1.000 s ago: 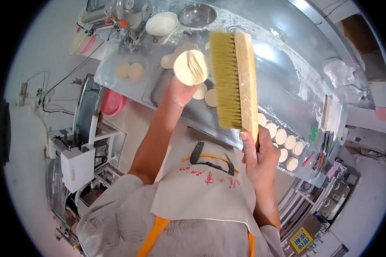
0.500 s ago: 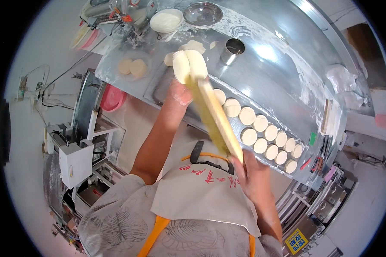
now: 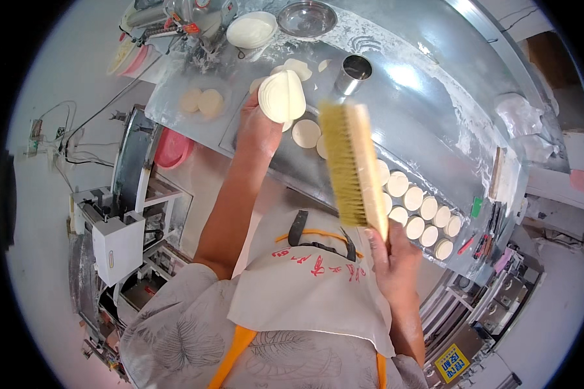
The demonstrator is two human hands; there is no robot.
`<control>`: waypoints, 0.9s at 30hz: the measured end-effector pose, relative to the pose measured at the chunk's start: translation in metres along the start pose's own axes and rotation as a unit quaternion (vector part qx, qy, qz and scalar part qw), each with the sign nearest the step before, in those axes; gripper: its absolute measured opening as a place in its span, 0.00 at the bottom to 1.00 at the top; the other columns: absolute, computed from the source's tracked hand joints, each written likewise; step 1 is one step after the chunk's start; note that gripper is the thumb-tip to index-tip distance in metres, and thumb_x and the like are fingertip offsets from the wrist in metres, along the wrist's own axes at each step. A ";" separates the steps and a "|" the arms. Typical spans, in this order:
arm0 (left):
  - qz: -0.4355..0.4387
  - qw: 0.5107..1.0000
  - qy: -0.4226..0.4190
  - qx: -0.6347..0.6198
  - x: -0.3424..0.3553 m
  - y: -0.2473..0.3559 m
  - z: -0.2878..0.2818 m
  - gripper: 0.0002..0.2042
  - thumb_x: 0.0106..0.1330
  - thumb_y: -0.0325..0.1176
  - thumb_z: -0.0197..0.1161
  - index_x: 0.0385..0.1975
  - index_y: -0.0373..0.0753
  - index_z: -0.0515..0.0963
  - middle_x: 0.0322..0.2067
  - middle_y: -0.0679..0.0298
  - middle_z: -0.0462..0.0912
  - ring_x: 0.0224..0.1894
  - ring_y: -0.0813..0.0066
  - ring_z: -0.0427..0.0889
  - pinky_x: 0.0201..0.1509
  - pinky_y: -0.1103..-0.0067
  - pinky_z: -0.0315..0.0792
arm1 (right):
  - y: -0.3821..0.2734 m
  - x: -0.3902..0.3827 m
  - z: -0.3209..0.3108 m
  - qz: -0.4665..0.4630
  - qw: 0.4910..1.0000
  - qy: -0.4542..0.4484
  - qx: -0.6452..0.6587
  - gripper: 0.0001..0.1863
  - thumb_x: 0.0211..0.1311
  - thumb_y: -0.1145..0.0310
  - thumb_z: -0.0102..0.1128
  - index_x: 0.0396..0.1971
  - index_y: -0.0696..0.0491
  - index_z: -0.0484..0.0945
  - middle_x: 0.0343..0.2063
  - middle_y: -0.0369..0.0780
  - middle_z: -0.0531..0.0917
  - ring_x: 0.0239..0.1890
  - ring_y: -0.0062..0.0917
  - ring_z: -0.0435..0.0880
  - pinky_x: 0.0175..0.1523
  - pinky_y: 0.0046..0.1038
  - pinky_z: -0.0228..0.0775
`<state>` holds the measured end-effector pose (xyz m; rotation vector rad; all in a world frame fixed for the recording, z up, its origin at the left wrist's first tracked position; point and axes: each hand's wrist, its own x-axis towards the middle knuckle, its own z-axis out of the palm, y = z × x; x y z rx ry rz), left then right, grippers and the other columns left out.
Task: The person repeatedly picks up stacks of round dough discs, brushes them with a bristled brush, and places them back on a metal tray. The person also handles a plastic sheet and a metal cutter during the process.
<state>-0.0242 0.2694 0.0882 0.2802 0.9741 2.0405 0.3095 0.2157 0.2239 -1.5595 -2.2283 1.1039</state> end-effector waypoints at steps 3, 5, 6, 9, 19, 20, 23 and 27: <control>-0.029 0.993 -0.008 0.113 -0.011 0.014 0.009 0.19 0.80 0.32 0.61 0.66 0.32 0.77 0.58 0.60 0.84 0.60 0.71 0.84 0.66 0.71 0.78 | -0.015 0.012 -0.007 0.041 0.996 0.020 0.073 0.15 0.78 0.61 0.67 0.49 0.59 0.82 0.17 0.33 0.78 0.15 0.13 0.78 0.21 0.22 0.68; -0.052 0.994 -0.003 0.093 0.003 0.009 -0.004 0.20 0.79 0.34 0.65 0.65 0.33 0.78 0.58 0.60 0.85 0.59 0.66 0.86 0.65 0.68 0.80 | -0.014 0.011 -0.007 0.025 0.998 0.019 0.063 0.15 0.78 0.62 0.66 0.49 0.60 0.82 0.17 0.33 0.79 0.15 0.14 0.78 0.21 0.22 0.68; -0.065 0.996 -0.026 0.046 0.002 0.008 -0.007 0.21 0.79 0.36 0.65 0.66 0.33 0.77 0.59 0.60 0.84 0.60 0.66 0.85 0.66 0.67 0.79 | -0.013 0.008 -0.007 0.023 0.998 0.017 0.056 0.15 0.78 0.62 0.66 0.49 0.60 0.82 0.17 0.34 0.79 0.15 0.14 0.78 0.21 0.22 0.68; -0.096 0.990 -0.070 -0.069 0.000 0.005 -0.009 0.23 0.82 0.40 0.61 0.70 0.35 0.72 0.63 0.60 0.81 0.65 0.66 0.81 0.71 0.66 0.75 | -0.011 0.010 -0.005 0.046 0.996 0.023 0.077 0.16 0.78 0.61 0.67 0.51 0.60 0.82 0.17 0.34 0.79 0.15 0.14 0.78 0.21 0.22 0.68; -0.124 0.965 -0.151 -0.177 -0.006 -0.009 -0.016 0.24 0.84 0.48 0.53 0.73 0.44 0.69 0.67 0.64 0.77 0.68 0.67 0.77 0.72 0.63 0.74 | -0.055 0.033 0.005 -0.032 0.995 0.025 0.090 0.17 0.76 0.59 0.69 0.51 0.57 0.83 0.19 0.36 0.82 0.16 0.20 0.81 0.24 0.24 0.72; -0.126 0.957 -0.169 -0.196 -0.007 -0.009 -0.015 0.24 0.85 0.46 0.53 0.73 0.41 0.67 0.66 0.64 0.76 0.68 0.69 0.77 0.71 0.66 0.74 | -0.051 0.032 0.006 -0.055 0.997 0.017 0.052 0.17 0.75 0.60 0.70 0.51 0.57 0.82 0.19 0.37 0.82 0.16 0.22 0.82 0.25 0.25 0.72; -0.127 0.936 -0.240 -0.223 0.000 -0.022 -0.046 0.23 0.85 0.43 0.54 0.72 0.39 0.67 0.62 0.65 0.76 0.64 0.73 0.78 0.66 0.70 0.76 | -0.036 0.018 0.006 -0.127 0.991 -0.017 -0.045 0.16 0.72 0.62 0.73 0.49 0.57 0.83 0.19 0.41 0.81 0.18 0.31 0.81 0.27 0.31 0.73; -0.104 0.946 -0.224 -0.208 0.003 -0.032 -0.049 0.19 0.83 0.42 0.58 0.67 0.43 0.72 0.56 0.69 0.79 0.57 0.76 0.80 0.59 0.73 0.79 | 0.016 -0.006 -0.006 -0.035 0.995 -0.094 0.025 0.14 0.72 0.61 0.72 0.44 0.58 0.85 0.22 0.42 0.82 0.19 0.27 0.80 0.28 0.28 0.73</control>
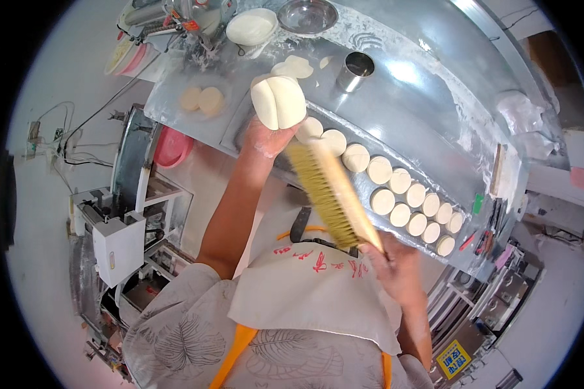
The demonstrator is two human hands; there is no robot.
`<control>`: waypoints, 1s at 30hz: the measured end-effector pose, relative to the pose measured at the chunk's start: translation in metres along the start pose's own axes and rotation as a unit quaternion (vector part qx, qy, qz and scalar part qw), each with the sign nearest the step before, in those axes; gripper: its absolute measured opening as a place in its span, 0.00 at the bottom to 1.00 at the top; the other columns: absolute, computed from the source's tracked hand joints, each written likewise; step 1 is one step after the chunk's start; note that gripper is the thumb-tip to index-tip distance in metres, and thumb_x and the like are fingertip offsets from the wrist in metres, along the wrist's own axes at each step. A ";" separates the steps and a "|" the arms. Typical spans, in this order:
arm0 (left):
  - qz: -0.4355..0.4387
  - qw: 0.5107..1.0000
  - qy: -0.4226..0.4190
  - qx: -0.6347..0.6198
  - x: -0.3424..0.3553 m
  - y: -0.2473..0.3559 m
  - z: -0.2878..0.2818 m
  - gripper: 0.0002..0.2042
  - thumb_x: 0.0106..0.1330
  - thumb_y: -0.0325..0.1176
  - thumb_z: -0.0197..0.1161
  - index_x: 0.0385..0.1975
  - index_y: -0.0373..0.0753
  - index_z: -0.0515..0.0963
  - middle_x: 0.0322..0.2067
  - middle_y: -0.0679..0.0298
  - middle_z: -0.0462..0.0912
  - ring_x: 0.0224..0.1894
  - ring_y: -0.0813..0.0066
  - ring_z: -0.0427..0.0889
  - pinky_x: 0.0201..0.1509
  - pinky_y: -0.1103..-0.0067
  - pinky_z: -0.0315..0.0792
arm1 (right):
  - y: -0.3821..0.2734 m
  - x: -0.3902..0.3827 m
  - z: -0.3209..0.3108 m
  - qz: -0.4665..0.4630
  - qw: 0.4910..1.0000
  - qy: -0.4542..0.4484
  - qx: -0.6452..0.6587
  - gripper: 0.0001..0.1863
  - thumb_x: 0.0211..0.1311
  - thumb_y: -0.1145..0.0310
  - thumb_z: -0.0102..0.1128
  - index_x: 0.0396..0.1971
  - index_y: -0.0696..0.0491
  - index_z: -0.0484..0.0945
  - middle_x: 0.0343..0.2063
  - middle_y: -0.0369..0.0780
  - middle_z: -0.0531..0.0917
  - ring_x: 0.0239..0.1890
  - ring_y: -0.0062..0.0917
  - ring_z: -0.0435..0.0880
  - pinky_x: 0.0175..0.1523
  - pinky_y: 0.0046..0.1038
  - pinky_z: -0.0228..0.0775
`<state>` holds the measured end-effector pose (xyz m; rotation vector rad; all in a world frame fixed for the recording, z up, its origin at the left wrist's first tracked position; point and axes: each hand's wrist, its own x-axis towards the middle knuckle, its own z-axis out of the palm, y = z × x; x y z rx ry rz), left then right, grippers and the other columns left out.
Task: The person repeatedly picks up stacks of round dough discs, brushes them with a bristled brush, and places them back on a metal tray. The person also handles a plastic sheet and a metal cutter during the process.
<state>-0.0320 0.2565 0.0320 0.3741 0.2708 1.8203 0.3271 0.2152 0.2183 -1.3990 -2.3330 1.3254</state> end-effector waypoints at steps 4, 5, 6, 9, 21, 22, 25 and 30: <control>0.054 0.863 0.054 0.500 -0.016 -0.005 -0.035 0.18 0.78 0.36 0.62 0.64 0.41 0.76 0.56 0.65 0.81 0.59 0.71 0.81 0.62 0.69 0.78 | 0.059 0.029 -0.019 0.161 0.976 0.068 0.128 0.18 0.79 0.56 0.62 0.38 0.58 0.82 0.22 0.35 0.80 0.20 0.16 0.76 0.25 0.23 0.68; 0.053 0.802 0.050 0.593 -0.014 -0.009 -0.040 0.18 0.78 0.36 0.62 0.64 0.41 0.76 0.57 0.64 0.81 0.60 0.69 0.81 0.63 0.68 0.78 | 0.083 0.058 -0.021 0.158 0.972 0.098 0.143 0.20 0.80 0.53 0.60 0.37 0.57 0.81 0.21 0.32 0.78 0.19 0.14 0.74 0.24 0.22 0.66; 0.055 0.732 0.047 0.677 -0.012 -0.013 -0.044 0.18 0.78 0.35 0.63 0.64 0.41 0.77 0.58 0.63 0.81 0.61 0.68 0.81 0.65 0.67 0.77 | 0.117 0.084 -0.024 0.152 0.971 0.130 0.129 0.21 0.80 0.52 0.60 0.36 0.56 0.79 0.19 0.32 0.76 0.18 0.14 0.73 0.23 0.23 0.65; -0.025 0.754 0.131 0.643 -0.029 -0.024 -0.017 0.19 0.78 0.33 0.61 0.66 0.40 0.75 0.63 0.62 0.81 0.65 0.64 0.80 0.71 0.63 0.76 | 0.219 0.164 -0.035 0.166 0.946 0.190 0.205 0.22 0.78 0.49 0.64 0.35 0.55 0.78 0.18 0.31 0.74 0.16 0.14 0.71 0.21 0.22 0.63; -0.075 0.969 0.192 -0.136 -0.059 -0.062 0.057 0.22 0.80 0.37 0.59 0.71 0.41 0.70 0.70 0.55 0.75 0.72 0.54 0.75 0.75 0.51 0.73 | 0.422 0.320 -0.082 0.101 0.964 0.241 -0.057 0.22 0.67 0.52 0.76 0.43 0.56 0.82 0.25 0.40 0.84 0.25 0.26 0.84 0.31 0.29 0.76; -0.081 0.967 0.222 -0.096 -0.053 -0.070 0.070 0.21 0.81 0.38 0.59 0.69 0.41 0.71 0.67 0.57 0.77 0.69 0.58 0.77 0.72 0.56 0.76 | 0.431 0.314 -0.080 0.028 0.923 0.325 -0.205 0.21 0.67 0.53 0.75 0.44 0.56 0.84 0.29 0.42 0.86 0.29 0.29 0.86 0.35 0.31 0.78; -0.063 0.948 0.312 0.002 -0.055 -0.087 0.097 0.17 0.82 0.38 0.59 0.65 0.43 0.73 0.62 0.62 0.79 0.63 0.66 0.81 0.65 0.67 0.80 | 0.318 0.279 -0.051 -0.033 0.939 0.329 -0.095 0.15 0.71 0.62 0.70 0.49 0.55 0.87 0.44 0.46 0.90 0.44 0.33 0.89 0.52 0.32 0.79; -0.097 0.934 0.342 0.025 -0.057 -0.103 0.093 0.23 0.82 0.37 0.56 0.74 0.40 0.68 0.69 0.56 0.75 0.70 0.56 0.76 0.74 0.56 0.76 | 0.062 0.153 -0.022 -0.262 0.947 0.175 0.057 0.16 0.65 0.77 0.68 0.51 0.52 0.87 0.48 0.41 0.86 0.49 0.35 0.84 0.56 0.35 0.77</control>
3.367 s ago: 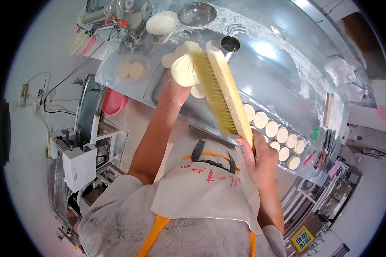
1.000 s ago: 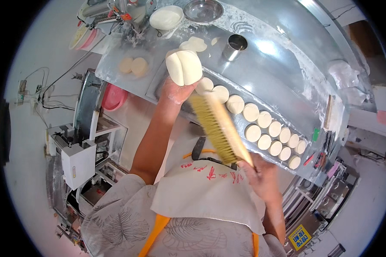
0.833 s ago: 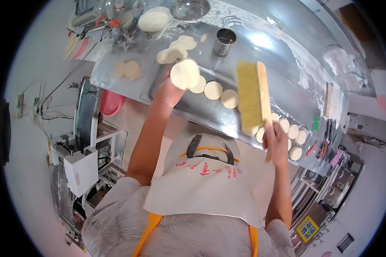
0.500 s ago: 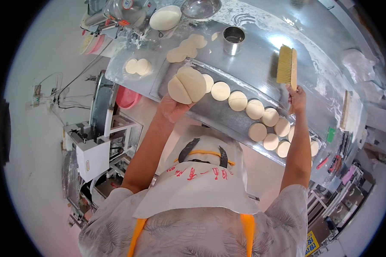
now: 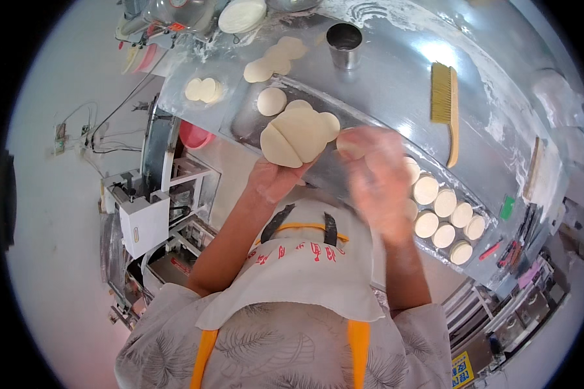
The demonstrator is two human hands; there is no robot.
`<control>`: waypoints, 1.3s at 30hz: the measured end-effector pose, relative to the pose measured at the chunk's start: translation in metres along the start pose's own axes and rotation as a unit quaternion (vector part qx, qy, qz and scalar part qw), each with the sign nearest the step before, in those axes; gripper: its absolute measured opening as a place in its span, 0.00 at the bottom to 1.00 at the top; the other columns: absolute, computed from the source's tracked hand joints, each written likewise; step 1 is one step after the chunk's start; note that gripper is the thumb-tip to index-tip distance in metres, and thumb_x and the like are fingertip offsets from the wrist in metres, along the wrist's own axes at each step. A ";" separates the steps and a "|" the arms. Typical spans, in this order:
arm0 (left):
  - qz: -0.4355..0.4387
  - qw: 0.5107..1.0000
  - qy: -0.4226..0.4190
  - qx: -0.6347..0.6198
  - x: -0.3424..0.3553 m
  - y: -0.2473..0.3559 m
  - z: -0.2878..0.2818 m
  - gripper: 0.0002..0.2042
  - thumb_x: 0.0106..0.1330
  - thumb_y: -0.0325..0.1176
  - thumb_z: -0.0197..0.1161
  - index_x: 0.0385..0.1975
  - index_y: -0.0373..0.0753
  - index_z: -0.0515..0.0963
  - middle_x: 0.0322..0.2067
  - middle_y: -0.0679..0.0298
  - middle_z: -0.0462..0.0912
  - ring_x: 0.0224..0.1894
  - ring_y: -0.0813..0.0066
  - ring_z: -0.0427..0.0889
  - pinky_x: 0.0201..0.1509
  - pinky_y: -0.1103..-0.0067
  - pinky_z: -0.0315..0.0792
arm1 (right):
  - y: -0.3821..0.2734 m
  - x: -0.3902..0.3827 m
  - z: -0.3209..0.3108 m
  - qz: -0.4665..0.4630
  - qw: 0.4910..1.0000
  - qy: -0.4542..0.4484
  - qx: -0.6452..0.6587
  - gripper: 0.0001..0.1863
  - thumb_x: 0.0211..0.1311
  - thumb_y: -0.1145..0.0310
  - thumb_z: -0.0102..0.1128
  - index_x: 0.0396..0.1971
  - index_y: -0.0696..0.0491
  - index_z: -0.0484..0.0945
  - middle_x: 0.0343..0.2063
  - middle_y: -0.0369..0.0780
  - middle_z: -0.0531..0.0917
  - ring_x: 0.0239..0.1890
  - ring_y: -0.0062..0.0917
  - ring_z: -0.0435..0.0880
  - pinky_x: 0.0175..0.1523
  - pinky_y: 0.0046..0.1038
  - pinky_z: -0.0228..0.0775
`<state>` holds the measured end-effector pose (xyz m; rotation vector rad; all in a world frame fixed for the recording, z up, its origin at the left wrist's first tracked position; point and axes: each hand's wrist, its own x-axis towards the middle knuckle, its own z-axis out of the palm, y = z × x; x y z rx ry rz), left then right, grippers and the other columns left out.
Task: The person repeatedly picks up stacks of round dough discs, brushes them with a bristled brush, and places them back on a metal tray. The person also handles a plastic sheet and a metal cutter during the process.
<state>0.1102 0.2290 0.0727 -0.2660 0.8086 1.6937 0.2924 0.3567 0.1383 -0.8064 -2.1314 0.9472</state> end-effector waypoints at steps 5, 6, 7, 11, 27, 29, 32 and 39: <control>-0.031 0.982 -0.183 -0.040 0.002 0.010 -0.021 0.22 0.83 0.37 0.55 0.73 0.40 0.68 0.67 0.58 0.76 0.67 0.62 0.79 0.71 0.63 0.78 | -0.033 0.005 0.064 -0.117 0.993 0.010 -0.014 0.23 0.60 0.78 0.71 0.57 0.53 0.85 0.52 0.42 0.83 0.53 0.41 0.79 0.59 0.43 0.73; -0.029 0.984 -0.173 -0.029 -0.001 0.015 -0.021 0.22 0.83 0.37 0.55 0.73 0.40 0.68 0.67 0.58 0.77 0.66 0.63 0.79 0.70 0.64 0.79 | -0.034 0.005 0.074 -0.113 0.993 0.015 -0.025 0.23 0.60 0.77 0.71 0.57 0.53 0.84 0.53 0.42 0.83 0.54 0.41 0.79 0.60 0.43 0.72; -0.027 0.986 -0.164 -0.017 -0.005 0.022 -0.020 0.22 0.83 0.37 0.55 0.73 0.40 0.68 0.67 0.59 0.77 0.66 0.64 0.80 0.69 0.65 0.79 | -0.037 0.005 0.084 -0.111 0.993 0.010 -0.042 0.23 0.61 0.77 0.71 0.58 0.54 0.84 0.52 0.42 0.83 0.54 0.41 0.79 0.60 0.43 0.72; -0.020 0.994 -0.107 -0.001 -0.006 0.056 -0.047 0.21 0.83 0.35 0.56 0.72 0.39 0.69 0.66 0.61 0.77 0.66 0.66 0.80 0.70 0.67 0.78 | -0.061 0.011 0.128 -0.103 0.989 -0.009 -0.108 0.23 0.61 0.77 0.70 0.58 0.54 0.82 0.52 0.42 0.82 0.53 0.41 0.79 0.59 0.44 0.70; -0.048 0.983 -0.163 -0.072 0.003 0.218 -0.144 0.21 0.83 0.35 0.54 0.70 0.35 0.69 0.65 0.57 0.77 0.67 0.64 0.78 0.71 0.67 0.74 | -0.176 0.053 0.276 0.132 0.989 0.003 0.065 0.20 0.60 0.85 0.71 0.52 0.57 0.82 0.36 0.37 0.81 0.42 0.23 0.82 0.50 0.27 0.78; 0.086 0.965 -0.173 0.180 0.013 0.222 -0.164 0.21 0.84 0.37 0.52 0.71 0.35 0.70 0.66 0.56 0.78 0.67 0.61 0.80 0.72 0.64 0.75 | -0.185 0.074 0.272 0.176 0.973 0.019 0.148 0.17 0.65 0.82 0.71 0.53 0.59 0.81 0.37 0.33 0.79 0.43 0.17 0.80 0.52 0.23 0.78; 0.054 0.971 -0.181 0.147 0.002 0.244 -0.157 0.21 0.84 0.37 0.53 0.71 0.35 0.71 0.67 0.57 0.78 0.67 0.59 0.80 0.73 0.64 0.75 | -0.163 0.127 0.258 0.195 0.970 0.063 0.129 0.18 0.68 0.79 0.70 0.56 0.60 0.80 0.43 0.35 0.82 0.44 0.16 0.80 0.54 0.23 0.77; 0.162 0.879 -0.295 0.338 0.003 0.268 -0.152 0.23 0.80 0.30 0.59 0.72 0.38 0.68 0.71 0.58 0.73 0.72 0.62 0.75 0.76 0.65 0.71 | -0.183 0.094 0.284 0.024 0.996 0.029 -0.076 0.18 0.65 0.74 0.73 0.54 0.54 0.85 0.45 0.45 0.84 0.46 0.36 0.80 0.52 0.35 0.75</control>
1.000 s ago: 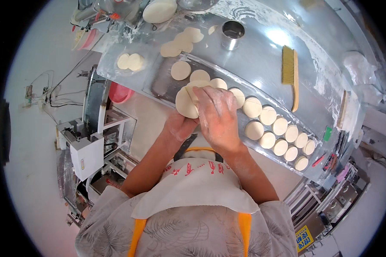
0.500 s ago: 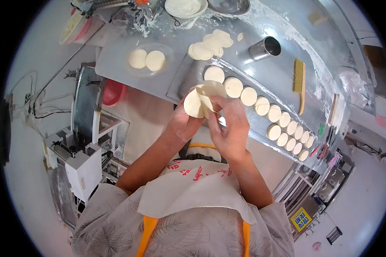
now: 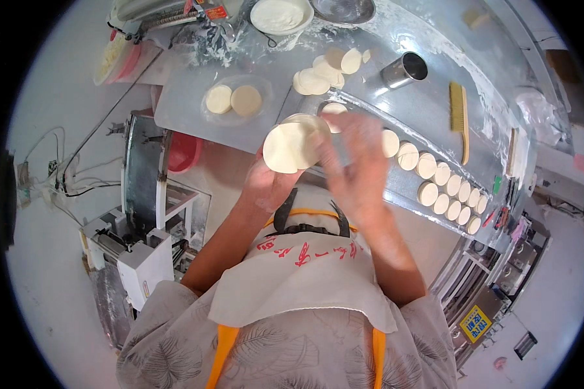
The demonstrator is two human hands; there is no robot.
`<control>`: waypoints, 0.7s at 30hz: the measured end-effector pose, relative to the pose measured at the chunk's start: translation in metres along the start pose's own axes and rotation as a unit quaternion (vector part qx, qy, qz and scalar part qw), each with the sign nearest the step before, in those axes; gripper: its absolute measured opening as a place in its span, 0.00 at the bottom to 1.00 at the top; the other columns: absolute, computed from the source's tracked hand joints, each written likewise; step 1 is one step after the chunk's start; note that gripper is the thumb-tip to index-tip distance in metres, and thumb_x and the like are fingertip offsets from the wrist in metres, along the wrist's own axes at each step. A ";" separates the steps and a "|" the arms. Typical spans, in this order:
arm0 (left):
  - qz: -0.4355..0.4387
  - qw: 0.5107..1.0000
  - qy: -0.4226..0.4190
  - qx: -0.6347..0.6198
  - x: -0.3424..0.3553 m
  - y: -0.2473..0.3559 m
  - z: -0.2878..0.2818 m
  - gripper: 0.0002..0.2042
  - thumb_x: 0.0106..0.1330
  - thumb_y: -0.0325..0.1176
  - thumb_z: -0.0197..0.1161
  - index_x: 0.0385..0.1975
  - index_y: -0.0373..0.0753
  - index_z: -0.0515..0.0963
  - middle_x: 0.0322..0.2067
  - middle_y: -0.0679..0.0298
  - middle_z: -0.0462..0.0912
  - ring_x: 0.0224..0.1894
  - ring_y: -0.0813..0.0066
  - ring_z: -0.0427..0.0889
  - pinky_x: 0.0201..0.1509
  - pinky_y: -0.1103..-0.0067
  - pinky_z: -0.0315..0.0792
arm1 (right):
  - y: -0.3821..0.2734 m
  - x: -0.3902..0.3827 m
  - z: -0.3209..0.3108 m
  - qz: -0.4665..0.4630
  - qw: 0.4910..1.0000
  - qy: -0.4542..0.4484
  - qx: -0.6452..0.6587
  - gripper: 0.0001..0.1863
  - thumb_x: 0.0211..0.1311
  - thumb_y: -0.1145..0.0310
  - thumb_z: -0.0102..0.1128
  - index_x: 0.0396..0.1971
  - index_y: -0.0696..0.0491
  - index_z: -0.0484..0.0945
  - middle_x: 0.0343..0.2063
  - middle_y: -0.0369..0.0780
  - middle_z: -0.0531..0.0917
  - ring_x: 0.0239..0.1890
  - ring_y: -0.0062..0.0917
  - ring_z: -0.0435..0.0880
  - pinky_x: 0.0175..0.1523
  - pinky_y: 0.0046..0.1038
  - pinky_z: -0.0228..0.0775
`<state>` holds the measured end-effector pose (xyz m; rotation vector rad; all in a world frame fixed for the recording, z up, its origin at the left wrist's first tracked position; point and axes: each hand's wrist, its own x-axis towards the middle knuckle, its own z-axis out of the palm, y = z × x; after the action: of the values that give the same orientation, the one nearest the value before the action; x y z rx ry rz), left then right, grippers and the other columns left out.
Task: The person repeatedly picks up stacks of round dough discs, brushes them with a bristled brush, and places them back on a metal tray. The person also handles a plastic sheet and a metal cutter during the process.
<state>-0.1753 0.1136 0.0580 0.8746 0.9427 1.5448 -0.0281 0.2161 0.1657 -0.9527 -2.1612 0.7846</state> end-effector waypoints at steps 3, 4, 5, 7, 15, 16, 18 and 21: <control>-0.040 0.938 0.053 -0.341 0.005 0.014 0.023 0.22 0.82 0.33 0.56 0.73 0.38 0.67 0.70 0.59 0.74 0.72 0.62 0.74 0.77 0.65 0.71 | -0.003 -0.017 0.018 -0.035 0.998 0.034 -0.030 0.19 0.61 0.74 0.75 0.53 0.53 0.86 0.44 0.43 0.82 0.45 0.38 0.78 0.50 0.36 0.73; -0.050 0.937 0.059 -0.340 0.006 0.020 0.028 0.22 0.83 0.34 0.55 0.73 0.38 0.67 0.69 0.59 0.74 0.72 0.62 0.74 0.77 0.65 0.71 | -0.002 -0.020 0.020 -0.034 0.998 0.050 -0.036 0.20 0.60 0.74 0.76 0.53 0.53 0.86 0.44 0.43 0.81 0.45 0.38 0.77 0.50 0.37 0.73; -0.060 0.936 0.066 -0.340 0.007 0.026 0.033 0.21 0.84 0.35 0.54 0.72 0.38 0.67 0.69 0.58 0.74 0.71 0.62 0.75 0.76 0.64 0.71 | -0.001 -0.023 0.019 -0.035 0.997 0.065 -0.033 0.21 0.57 0.76 0.77 0.52 0.52 0.86 0.44 0.41 0.80 0.44 0.38 0.76 0.49 0.37 0.72; -0.067 0.932 0.062 -0.350 0.007 0.027 0.037 0.22 0.84 0.36 0.52 0.73 0.38 0.66 0.70 0.60 0.73 0.72 0.64 0.73 0.77 0.65 0.69 | 0.004 -0.030 0.013 -0.071 0.994 0.068 -0.037 0.22 0.54 0.77 0.78 0.51 0.51 0.87 0.44 0.41 0.80 0.44 0.37 0.77 0.50 0.37 0.72; 0.012 0.951 -0.009 -0.310 0.007 0.018 0.051 0.27 0.83 0.36 0.53 0.77 0.36 0.60 0.73 0.60 0.69 0.76 0.65 0.68 0.81 0.68 0.60 | 0.006 -0.043 -0.002 -0.129 0.984 0.098 -0.068 0.21 0.48 0.79 0.79 0.45 0.50 0.88 0.48 0.39 0.83 0.50 0.39 0.79 0.54 0.38 0.74; -0.001 0.944 0.001 -0.331 0.006 0.017 0.052 0.28 0.82 0.36 0.53 0.77 0.35 0.60 0.73 0.59 0.69 0.76 0.65 0.67 0.82 0.68 0.60 | 0.007 -0.044 -0.004 -0.132 0.984 0.100 -0.071 0.21 0.48 0.79 0.80 0.45 0.50 0.88 0.48 0.39 0.83 0.50 0.40 0.79 0.54 0.38 0.75; -0.027 0.927 0.020 -0.373 0.006 0.015 0.052 0.28 0.82 0.37 0.54 0.78 0.34 0.59 0.73 0.59 0.69 0.76 0.64 0.67 0.82 0.67 0.60 | 0.006 -0.046 -0.007 -0.135 0.983 0.102 -0.076 0.21 0.47 0.79 0.80 0.44 0.51 0.88 0.48 0.39 0.84 0.51 0.40 0.80 0.54 0.39 0.75; -0.039 0.942 0.050 -0.330 0.003 0.014 0.055 0.29 0.81 0.37 0.54 0.78 0.34 0.60 0.73 0.57 0.69 0.77 0.61 0.66 0.82 0.65 0.60 | 0.003 -0.047 -0.010 -0.137 0.983 0.100 -0.066 0.20 0.46 0.79 0.80 0.43 0.52 0.88 0.46 0.40 0.84 0.50 0.40 0.80 0.53 0.39 0.75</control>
<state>-0.1325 0.1218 0.0937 0.2767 0.4568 1.6928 0.0057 0.1837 0.1553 -0.7410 -2.1257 0.3985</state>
